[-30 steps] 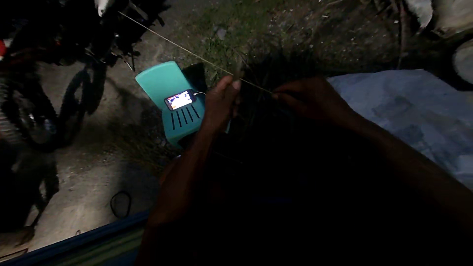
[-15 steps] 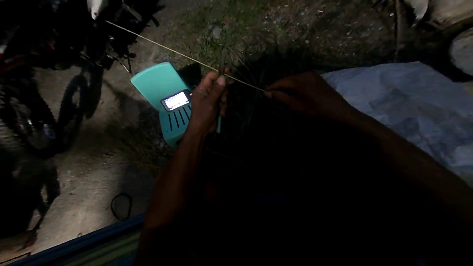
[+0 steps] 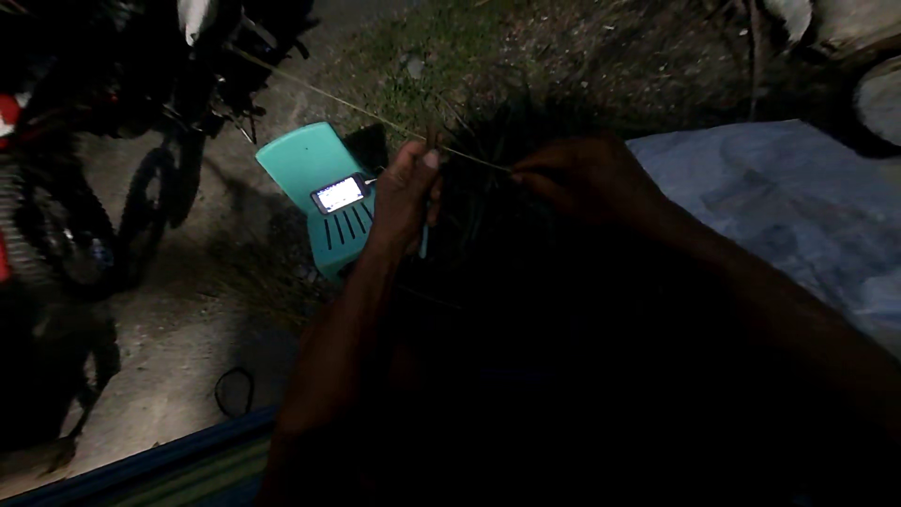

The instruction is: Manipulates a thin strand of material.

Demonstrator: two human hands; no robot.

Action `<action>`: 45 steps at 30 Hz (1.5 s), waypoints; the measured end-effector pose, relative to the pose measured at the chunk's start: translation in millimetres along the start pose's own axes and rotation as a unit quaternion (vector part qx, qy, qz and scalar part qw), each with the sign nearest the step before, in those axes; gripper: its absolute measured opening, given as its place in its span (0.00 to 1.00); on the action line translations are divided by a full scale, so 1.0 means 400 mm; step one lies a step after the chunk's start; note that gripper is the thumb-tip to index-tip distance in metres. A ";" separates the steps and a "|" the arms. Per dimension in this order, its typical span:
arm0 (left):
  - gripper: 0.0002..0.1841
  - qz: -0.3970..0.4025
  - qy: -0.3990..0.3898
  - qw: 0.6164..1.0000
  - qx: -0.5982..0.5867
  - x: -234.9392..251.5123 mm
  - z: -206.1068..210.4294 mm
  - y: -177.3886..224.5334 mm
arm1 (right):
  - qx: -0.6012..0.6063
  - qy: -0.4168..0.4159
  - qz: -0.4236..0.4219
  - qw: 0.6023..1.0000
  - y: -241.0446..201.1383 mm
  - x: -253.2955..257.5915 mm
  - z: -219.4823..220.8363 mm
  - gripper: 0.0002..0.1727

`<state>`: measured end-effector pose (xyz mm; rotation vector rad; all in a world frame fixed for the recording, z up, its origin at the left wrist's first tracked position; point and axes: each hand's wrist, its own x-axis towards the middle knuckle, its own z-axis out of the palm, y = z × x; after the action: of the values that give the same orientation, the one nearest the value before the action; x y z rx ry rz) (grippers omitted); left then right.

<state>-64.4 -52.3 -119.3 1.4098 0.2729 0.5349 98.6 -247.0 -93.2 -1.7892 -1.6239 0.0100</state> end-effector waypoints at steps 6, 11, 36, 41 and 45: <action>0.11 0.010 0.022 1.000 -0.016 0.009 -0.027 0.007 | -0.001 0.001 -0.005 1.000 -0.003 0.000 -0.004 0.13; 0.13 0.023 0.029 0.999 -0.002 0.014 -0.040 0.012 | -0.002 -0.033 0.015 0.999 -0.005 0.002 -0.012 0.14; 0.12 0.113 0.160 0.980 -0.045 0.009 -0.246 0.107 | -0.002 -0.086 0.039 0.996 0.054 -0.056 -0.115 0.12; 0.14 0.119 0.243 0.960 -0.078 0.002 -0.301 0.119 | -0.006 -0.104 0.131 0.986 0.067 -0.076 -0.163 0.12; 0.20 0.106 0.314 0.937 -0.107 -0.004 -0.314 0.117 | -0.012 -0.083 0.183 0.980 0.088 -0.080 -0.176 0.14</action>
<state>-136.0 58.1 -93.2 1.0288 0.5584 1.1599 154.2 -307.8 -72.1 -2.1301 -1.3854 0.3180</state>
